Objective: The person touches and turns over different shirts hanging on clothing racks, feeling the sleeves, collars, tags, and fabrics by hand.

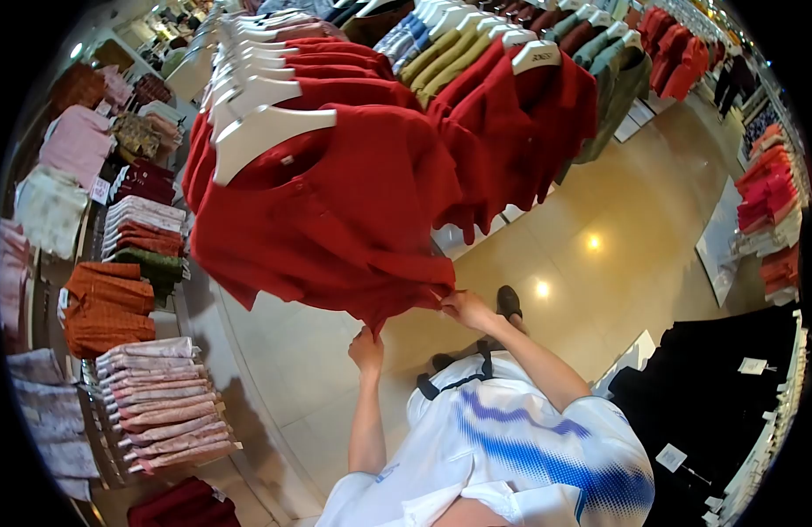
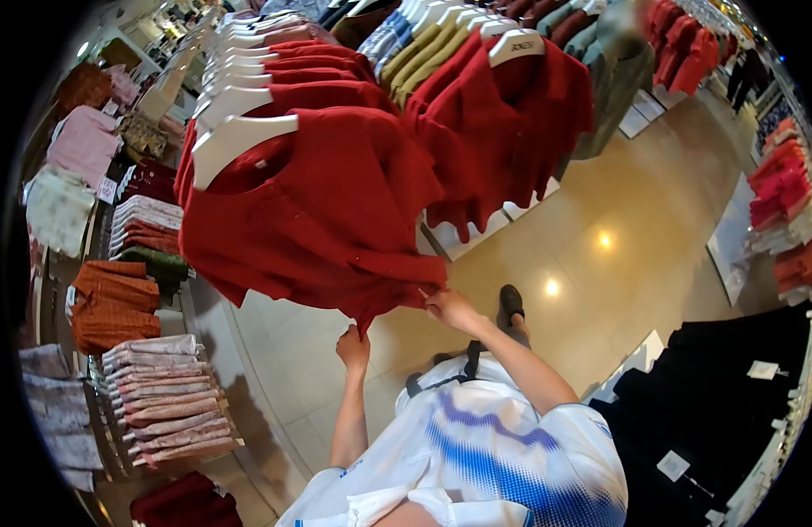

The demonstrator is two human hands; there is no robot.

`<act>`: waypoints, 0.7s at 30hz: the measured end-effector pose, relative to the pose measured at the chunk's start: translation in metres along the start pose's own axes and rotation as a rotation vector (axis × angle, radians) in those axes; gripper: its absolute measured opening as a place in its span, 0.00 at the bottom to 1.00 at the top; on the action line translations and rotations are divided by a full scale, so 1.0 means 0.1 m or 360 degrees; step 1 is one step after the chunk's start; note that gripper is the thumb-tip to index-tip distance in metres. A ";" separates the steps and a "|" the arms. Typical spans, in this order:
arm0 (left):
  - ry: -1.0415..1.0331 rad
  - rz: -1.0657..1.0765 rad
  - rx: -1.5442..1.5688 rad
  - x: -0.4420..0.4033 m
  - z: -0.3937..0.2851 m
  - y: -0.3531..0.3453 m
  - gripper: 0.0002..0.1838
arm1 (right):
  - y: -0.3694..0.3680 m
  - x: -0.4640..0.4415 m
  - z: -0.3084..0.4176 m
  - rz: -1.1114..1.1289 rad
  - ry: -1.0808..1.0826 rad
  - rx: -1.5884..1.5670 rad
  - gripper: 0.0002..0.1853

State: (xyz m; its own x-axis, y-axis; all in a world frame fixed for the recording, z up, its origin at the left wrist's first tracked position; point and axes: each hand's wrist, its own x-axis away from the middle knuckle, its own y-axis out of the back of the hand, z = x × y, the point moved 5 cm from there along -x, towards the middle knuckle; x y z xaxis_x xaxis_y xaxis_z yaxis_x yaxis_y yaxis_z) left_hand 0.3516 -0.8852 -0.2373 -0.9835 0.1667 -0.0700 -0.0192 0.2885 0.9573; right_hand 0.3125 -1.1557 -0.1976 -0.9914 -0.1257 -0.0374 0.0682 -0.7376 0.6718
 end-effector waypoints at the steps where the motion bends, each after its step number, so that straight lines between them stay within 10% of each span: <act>1: 0.0052 0.0049 -0.0058 -0.01 0.01 -0.05 0.08 | -0.01 0.03 -0.13 -0.0040 -0.0009 -0.0087 0.07; 12: 0.0115 0.1003 0.0041 0.62 -0.15 -1.28 0.17 | 0.69 -0.19 -1.74 0.0116 -0.0415 -0.0745 0.10; 14: 0.0493 0.1225 0.0776 0.80 -0.41 -1.32 0.17 | 0.93 -0.36 -1.98 -0.0130 -0.0539 -0.0729 0.16; 21: 0.0466 0.1112 0.0832 0.76 -1.02 -1.33 0.13 | 1.58 -1.03 -1.82 -0.0982 0.0010 -0.0197 0.31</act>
State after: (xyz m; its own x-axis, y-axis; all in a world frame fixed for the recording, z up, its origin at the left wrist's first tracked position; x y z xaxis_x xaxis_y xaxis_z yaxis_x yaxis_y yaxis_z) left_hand 0.2608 -1.0067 -0.3411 -0.7484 0.2388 0.6188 0.6103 0.6130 0.5017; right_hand 0.4457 -1.3799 -0.2217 -0.8516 0.3439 -0.3956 -0.5035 -0.7468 0.4345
